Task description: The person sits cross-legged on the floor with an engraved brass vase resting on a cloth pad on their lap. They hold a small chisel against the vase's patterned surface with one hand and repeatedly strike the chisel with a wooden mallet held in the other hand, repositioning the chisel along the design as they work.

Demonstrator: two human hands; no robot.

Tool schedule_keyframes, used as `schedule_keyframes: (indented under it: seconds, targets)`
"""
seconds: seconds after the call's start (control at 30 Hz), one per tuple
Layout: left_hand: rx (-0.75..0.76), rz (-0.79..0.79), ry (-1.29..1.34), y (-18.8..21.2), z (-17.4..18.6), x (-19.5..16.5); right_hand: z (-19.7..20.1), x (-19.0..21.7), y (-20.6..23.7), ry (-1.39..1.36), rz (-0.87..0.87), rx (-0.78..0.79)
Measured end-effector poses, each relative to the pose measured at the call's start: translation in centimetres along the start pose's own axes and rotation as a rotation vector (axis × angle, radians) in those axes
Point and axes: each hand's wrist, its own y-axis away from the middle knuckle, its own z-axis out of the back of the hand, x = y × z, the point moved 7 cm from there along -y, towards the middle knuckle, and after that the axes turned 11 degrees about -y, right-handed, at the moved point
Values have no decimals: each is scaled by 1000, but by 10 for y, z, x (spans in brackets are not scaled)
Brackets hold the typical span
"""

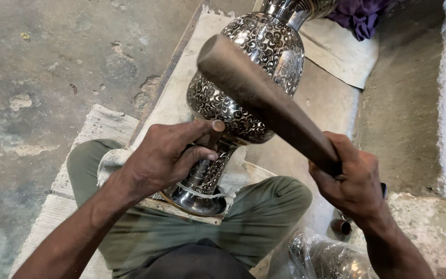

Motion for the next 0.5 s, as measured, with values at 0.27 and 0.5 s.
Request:
schedule_keyframes:
  seconds: [0.27,0.5]
  targets:
    - [-51,58,93,2,0,-13,-3,6,-5,-297,73,-112]
    - [-79,31,-10,2,0,-16,-7,11,-21,24,85,107]
